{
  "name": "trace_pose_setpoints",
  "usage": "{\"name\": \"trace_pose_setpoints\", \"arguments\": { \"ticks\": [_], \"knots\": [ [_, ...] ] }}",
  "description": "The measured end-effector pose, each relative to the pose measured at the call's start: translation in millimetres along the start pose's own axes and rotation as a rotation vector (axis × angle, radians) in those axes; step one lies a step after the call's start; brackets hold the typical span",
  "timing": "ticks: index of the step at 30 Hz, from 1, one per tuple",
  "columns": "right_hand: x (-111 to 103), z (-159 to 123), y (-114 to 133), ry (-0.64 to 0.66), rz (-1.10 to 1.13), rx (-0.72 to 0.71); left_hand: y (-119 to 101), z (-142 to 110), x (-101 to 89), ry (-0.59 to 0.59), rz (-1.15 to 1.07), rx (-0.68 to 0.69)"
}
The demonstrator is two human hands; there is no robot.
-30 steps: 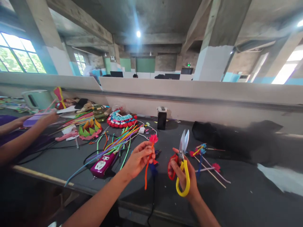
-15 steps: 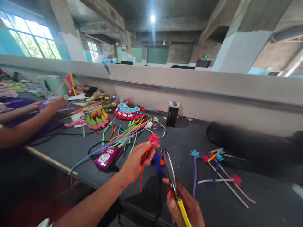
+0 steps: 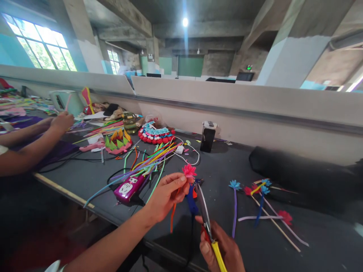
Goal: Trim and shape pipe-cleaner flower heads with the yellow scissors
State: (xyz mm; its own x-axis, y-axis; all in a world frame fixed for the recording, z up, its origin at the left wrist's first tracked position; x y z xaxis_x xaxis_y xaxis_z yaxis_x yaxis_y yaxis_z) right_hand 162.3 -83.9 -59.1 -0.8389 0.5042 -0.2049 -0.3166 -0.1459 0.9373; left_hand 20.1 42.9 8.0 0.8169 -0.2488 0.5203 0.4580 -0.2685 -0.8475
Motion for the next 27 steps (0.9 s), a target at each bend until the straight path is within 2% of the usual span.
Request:
{"name": "trace_pose_setpoints", "arguments": {
  "ticks": [6,14,20,27],
  "knots": [
    [1.0,0.2,0.5,-0.039,-0.083,-0.034,1.0,-3.2,0.3,0.047,0.004,-0.047],
    [-3.1,2.2,5.6,-0.081,-0.167,-0.107,7.3,-1.7,1.2,0.065,0.088,0.000],
    [-5.6,1.7,0.1,-0.085,-0.163,-0.056,9.5,-2.4,2.7,0.050,0.154,0.044],
    [-8.6,2.3,-5.1,-0.084,-0.095,0.015,8.1,-3.2,3.5,0.027,0.186,0.022]
  ]
}}
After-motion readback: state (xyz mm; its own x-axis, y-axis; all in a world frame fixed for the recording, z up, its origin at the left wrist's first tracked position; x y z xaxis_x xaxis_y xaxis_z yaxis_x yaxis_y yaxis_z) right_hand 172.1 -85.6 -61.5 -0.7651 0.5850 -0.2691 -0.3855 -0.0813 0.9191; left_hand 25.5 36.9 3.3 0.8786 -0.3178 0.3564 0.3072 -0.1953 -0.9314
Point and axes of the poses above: each hand's wrist, its own z-axis towards the middle knuckle, its own x-axis out of the palm, y = z × x, the point moved 3 cm from there along z, towards the middle knuckle, and after that the axes turned 14 degrees about -y, right-handed, at the moved point
